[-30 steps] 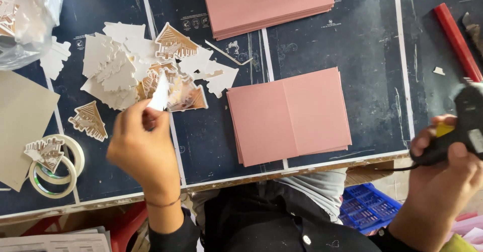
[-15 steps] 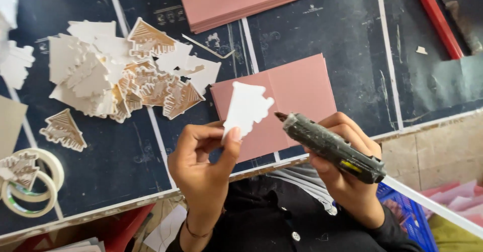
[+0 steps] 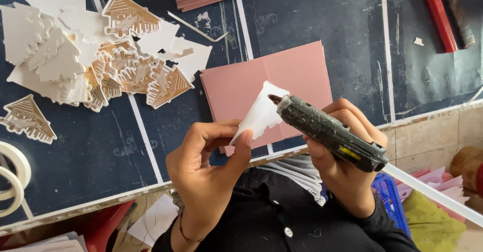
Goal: The person uses a hot glue gun to apply adhesive to white paper cutouts shaped like houses and presses them onto pink folded cards. They repeat this process, handling stacks of cards and cutouts, and placing the finished items on the work surface.
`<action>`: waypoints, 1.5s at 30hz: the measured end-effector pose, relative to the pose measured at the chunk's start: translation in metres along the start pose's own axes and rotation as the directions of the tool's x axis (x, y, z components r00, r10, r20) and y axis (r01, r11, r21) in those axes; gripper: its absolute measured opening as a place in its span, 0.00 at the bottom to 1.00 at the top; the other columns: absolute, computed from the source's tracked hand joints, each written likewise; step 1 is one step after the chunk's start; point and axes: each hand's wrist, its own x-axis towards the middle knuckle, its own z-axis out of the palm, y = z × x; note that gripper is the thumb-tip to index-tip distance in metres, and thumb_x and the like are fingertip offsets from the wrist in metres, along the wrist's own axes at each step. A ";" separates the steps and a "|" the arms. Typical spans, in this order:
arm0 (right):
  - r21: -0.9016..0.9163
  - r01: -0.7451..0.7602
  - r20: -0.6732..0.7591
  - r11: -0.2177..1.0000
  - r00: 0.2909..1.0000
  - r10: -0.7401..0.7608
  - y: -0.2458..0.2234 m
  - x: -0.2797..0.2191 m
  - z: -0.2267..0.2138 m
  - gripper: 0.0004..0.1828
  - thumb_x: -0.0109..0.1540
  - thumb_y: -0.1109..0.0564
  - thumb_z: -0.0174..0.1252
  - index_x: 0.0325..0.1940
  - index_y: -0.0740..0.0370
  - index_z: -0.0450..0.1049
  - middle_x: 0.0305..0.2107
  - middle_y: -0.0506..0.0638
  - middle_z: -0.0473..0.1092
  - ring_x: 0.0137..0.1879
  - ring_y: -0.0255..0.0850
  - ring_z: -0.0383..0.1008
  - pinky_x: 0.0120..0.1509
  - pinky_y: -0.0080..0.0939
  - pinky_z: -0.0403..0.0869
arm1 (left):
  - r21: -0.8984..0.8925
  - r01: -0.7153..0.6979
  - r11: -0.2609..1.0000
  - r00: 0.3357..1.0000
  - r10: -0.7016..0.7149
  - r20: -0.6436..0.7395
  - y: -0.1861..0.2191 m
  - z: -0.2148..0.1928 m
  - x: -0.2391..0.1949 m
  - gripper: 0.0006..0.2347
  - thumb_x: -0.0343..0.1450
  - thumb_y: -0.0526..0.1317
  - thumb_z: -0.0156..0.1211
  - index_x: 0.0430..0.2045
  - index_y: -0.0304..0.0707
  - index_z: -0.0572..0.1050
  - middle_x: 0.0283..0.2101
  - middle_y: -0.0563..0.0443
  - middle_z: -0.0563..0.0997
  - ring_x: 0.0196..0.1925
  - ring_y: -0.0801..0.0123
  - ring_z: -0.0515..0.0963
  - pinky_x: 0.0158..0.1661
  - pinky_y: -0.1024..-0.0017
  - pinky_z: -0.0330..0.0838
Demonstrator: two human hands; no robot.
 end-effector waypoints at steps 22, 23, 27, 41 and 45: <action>-0.131 -0.024 0.048 0.991 0.998 0.031 0.002 -0.004 -0.011 0.23 0.69 0.46 0.53 0.29 0.68 0.68 0.26 0.54 0.65 0.29 0.43 0.62 0.37 0.41 0.61 | 0.035 -0.055 0.998 0.998 0.055 0.003 0.001 -0.002 0.004 0.06 0.73 0.33 0.70 0.34 0.31 0.77 0.42 0.35 0.89 0.34 0.67 0.88 0.37 0.78 0.86; -0.130 -0.024 0.049 0.991 0.998 0.031 0.003 -0.005 -0.012 0.23 0.69 0.46 0.53 0.29 0.68 0.68 0.26 0.54 0.65 0.29 0.43 0.62 0.37 0.41 0.61 | 0.035 -0.055 0.998 0.998 0.055 0.002 0.002 -0.002 0.004 0.06 0.73 0.33 0.70 0.34 0.31 0.77 0.42 0.35 0.89 0.34 0.67 0.88 0.37 0.78 0.86; -0.155 -0.029 0.087 0.987 0.995 0.043 0.007 -0.010 -0.016 0.25 0.67 0.42 0.54 0.30 0.67 0.69 0.26 0.53 0.66 0.28 0.41 0.62 0.35 0.38 0.60 | 0.053 -0.032 0.998 0.999 0.032 -0.015 0.006 -0.003 0.007 0.06 0.73 0.34 0.69 0.34 0.32 0.76 0.42 0.38 0.89 0.29 0.72 0.83 0.36 0.79 0.84; -0.175 0.006 0.085 0.985 0.996 0.009 0.008 -0.009 -0.020 0.24 0.67 0.44 0.56 0.28 0.67 0.70 0.25 0.54 0.67 0.28 0.42 0.68 0.34 0.38 0.63 | 0.055 -0.049 0.997 0.999 0.050 -0.015 0.003 0.000 0.007 0.06 0.73 0.33 0.69 0.33 0.33 0.76 0.40 0.39 0.89 0.30 0.72 0.83 0.36 0.79 0.83; -0.130 -0.005 0.009 0.992 1.000 0.007 0.005 0.000 -0.016 0.23 0.68 0.47 0.55 0.28 0.69 0.67 0.25 0.56 0.64 0.28 0.43 0.61 0.36 0.41 0.59 | 0.065 -0.066 0.996 0.998 0.067 -0.010 0.000 0.003 0.006 0.06 0.73 0.34 0.69 0.34 0.31 0.77 0.41 0.36 0.89 0.35 0.66 0.88 0.37 0.78 0.86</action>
